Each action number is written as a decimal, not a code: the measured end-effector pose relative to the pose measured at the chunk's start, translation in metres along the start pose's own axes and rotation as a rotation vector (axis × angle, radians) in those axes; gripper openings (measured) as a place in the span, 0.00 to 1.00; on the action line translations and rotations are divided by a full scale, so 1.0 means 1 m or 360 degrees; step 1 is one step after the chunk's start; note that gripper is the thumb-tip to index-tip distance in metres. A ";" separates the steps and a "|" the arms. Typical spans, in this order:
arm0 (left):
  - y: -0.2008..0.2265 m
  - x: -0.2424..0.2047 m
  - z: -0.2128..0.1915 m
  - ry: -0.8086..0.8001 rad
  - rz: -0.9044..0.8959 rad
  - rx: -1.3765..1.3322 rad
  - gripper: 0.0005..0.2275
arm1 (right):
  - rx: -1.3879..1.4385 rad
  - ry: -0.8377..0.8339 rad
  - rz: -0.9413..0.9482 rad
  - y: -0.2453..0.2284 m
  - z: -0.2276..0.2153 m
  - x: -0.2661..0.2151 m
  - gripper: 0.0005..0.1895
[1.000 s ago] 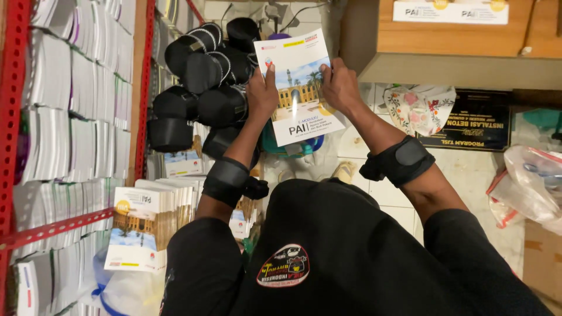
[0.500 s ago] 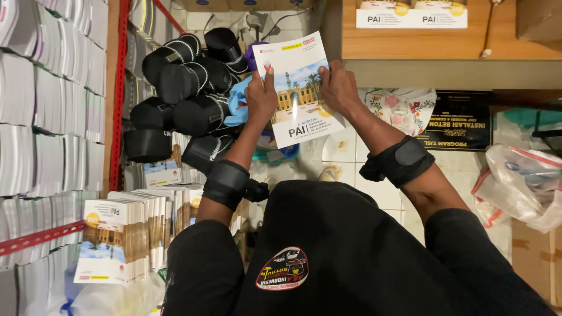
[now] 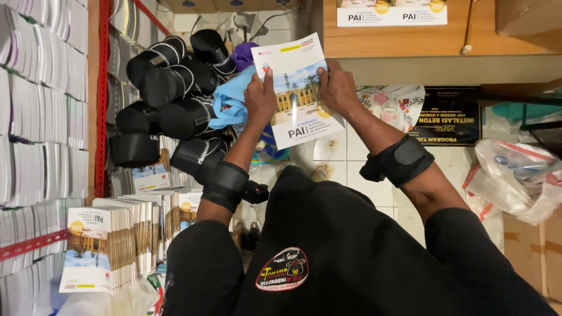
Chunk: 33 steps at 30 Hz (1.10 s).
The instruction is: The person is organizing and dusting educational booklets in a storage area.
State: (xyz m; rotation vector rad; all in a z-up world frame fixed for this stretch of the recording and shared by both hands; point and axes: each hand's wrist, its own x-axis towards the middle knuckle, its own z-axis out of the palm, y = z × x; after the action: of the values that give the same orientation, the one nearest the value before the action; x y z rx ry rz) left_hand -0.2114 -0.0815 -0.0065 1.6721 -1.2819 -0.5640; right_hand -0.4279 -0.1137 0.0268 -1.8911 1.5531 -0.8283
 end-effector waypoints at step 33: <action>-0.022 0.066 0.019 -0.0247 0.0190 -0.0026 0.18 | -0.0078 0.0162 0.0266 -0.005 0.012 0.029 0.16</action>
State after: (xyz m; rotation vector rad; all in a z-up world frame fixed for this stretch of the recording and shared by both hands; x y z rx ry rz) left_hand -0.1926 -0.1492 -0.0230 1.5506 -1.4743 -0.6403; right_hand -0.4113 -0.1411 0.0255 -1.7480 1.7806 -0.8300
